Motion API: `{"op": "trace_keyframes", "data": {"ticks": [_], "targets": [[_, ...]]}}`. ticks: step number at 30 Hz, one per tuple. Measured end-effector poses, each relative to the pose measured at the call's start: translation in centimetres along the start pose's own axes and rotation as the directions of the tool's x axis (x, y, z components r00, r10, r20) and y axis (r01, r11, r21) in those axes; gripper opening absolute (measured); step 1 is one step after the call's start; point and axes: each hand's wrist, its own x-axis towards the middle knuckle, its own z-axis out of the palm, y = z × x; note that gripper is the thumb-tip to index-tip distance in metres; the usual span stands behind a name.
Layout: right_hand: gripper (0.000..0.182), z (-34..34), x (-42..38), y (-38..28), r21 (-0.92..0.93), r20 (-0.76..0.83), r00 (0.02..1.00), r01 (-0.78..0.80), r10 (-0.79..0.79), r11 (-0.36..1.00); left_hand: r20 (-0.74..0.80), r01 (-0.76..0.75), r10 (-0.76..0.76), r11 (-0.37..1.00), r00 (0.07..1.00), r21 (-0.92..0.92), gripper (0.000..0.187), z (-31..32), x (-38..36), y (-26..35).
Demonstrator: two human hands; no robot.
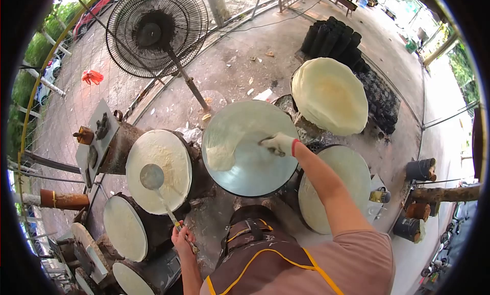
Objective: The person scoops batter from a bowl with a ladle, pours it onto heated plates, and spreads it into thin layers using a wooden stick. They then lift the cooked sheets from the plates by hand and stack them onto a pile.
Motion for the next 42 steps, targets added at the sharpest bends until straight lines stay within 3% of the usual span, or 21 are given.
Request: {"op": "trace_keyframes", "data": {"ticks": [1,2,5,8,11,13,14,17,21,25,28,30,32,33,34,35,38,39,41,42], "targets": [[0.036,0.8,0.0,-0.4,-0.121,0.066,0.994,-0.082,0.09,0.989,-0.002,-0.01,0.01,1.0,1.0,-0.003,0.024,0.0,-0.4,-0.1],[0.036,1.1,0.6,2.3,-0.094,0.165,0.979,-0.106,0.121,0.99,-0.002,-0.02,0.02,1.0,1.0,-0.007,0.024,0.1,-0.8,-0.2],[0.035,0.1,-3.5,6.3,-0.054,0.299,0.954,-0.004,0.02,0.999,-0.006,-0.028,0.028,1.0,1.0,-0.014,0.025,0.5,-2.0,-0.8],[0.031,-2.8,2.2,7.9,-0.15,-0.062,0.953,-0.304,0.298,0.941,-0.007,-0.009,0.009,1.0,1.0,-0.01,0.025,-0.3,-3.0,-1.5],[0.027,-1.7,-1.3,3.5,0.14,-0.269,0.955,0.164,-0.122,0.976,0.003,0.028,-0.027,0.999,1.0,-0.04,0.027,-0.7,-3.9,-3.0],[0.028,-0.6,-1.5,3.4,0.026,0.063,0.997,-0.046,0.044,0.999,0.0,0.052,-0.052,0.997,0.999,-0.062,0.027,-0.9,-4.5,-3.3],[0.03,-0.1,-1.9,3.7,-0.054,0.22,0.965,-0.136,0.144,0.989,-0.004,0.065,-0.066,0.995,0.998,-0.072,0.026,-0.9,-5.0,-3.4],[0.027,-0.1,-5.0,5.6,-0.176,0.136,0.99,-0.017,0.042,0.984,0.004,0.084,-0.084,0.994,0.996,-0.075,0.025,-1.5,-5.9,-3.3],[0.033,1.0,-4.2,7.7,0.208,-0.321,0.946,0.118,-0.046,0.971,0.034,0.11,-0.108,0.993,0.994,-0.051,0.025,-3.4,-5.8,-3.2],[0.03,3.5,-5.2,9.8,0.027,-0.016,1.0,-0.001,0.001,1.0,0.085,0.137,-0.131,0.988,0.988,-0.072,0.028,-5.7,-4.6,-2.3],[0.026,6.4,-9.3,13.7,0.284,0.01,1.0,0.02,-0.024,0.959,0.15,0.141,-0.134,0.989,0.98,-0.038,0.028,-8.4,-3.9,-1.4],[0.023,11.5,-11.9,14.8,0.525,-0.106,0.993,0.106,-0.059,0.845,0.194,0.214,-0.192,0.972,0.962,-0.097,0.028,-10.7,-3.2,-0.9],[0.019,18.4,-13.2,16.0,0.743,-0.305,0.952,0.266,-0.044,0.614,0.25,0.285,-0.247,0.95,0.936,-0.129,0.027,-13.6,-1.9,-0.3],[0.015,22.4,-12.5,15.7,0.829,-0.28,0.959,0.269,-0.053,0.491,0.288,0.301,-0.257,0.946,0.923,-0.118,0.027,-15.3,-1.1,-0.2],[0.026,25.6,-10.6,15.3,0.769,-0.253,0.966,0.229,-0.045,0.597,0.322,0.314,-0.265,0.943,0.909,-0.111,0.027,-16.8,-0.5,0.0],[0.025,28.8,-9.3,12.9,0.599,-0.331,0.943,0.234,-0.03,0.766,0.355,0.323,-0.269,0.94,0.895,-0.104,0.026,-18.2,0.2,0.2],[0.032,34.8,-0.2,10.1,0.706,-0.252,0.95,0.312,-0.186,0.636,0.38,0.341,-0.285,0.936,0.88,-0.086,0.025,-21.3,0.5,1.7],[0.03,35.4,1.4,9.4,0.79,-0.198,0.968,0.25,-0.153,0.559,0.375,0.34,-0.29,0.937,0.88,-0.075,0.025,-22.1,0.4,2.3],[0.026,37.4,2.8,10.7,0.647,-0.552,0.834,0.434,-0.008,0.627,0.42,0.357,-0.275,0.925,0.865,-0.129,0.023,-23.9,0.2,3.1],[0.025,38.9,3.1,11.5,0.48,-0.707,0.704,0.408,0.067,0.777,0.449,0.366,-0.268,0.919,0.853,-0.147,0.022,-24.9,0.2,3.2]]}}
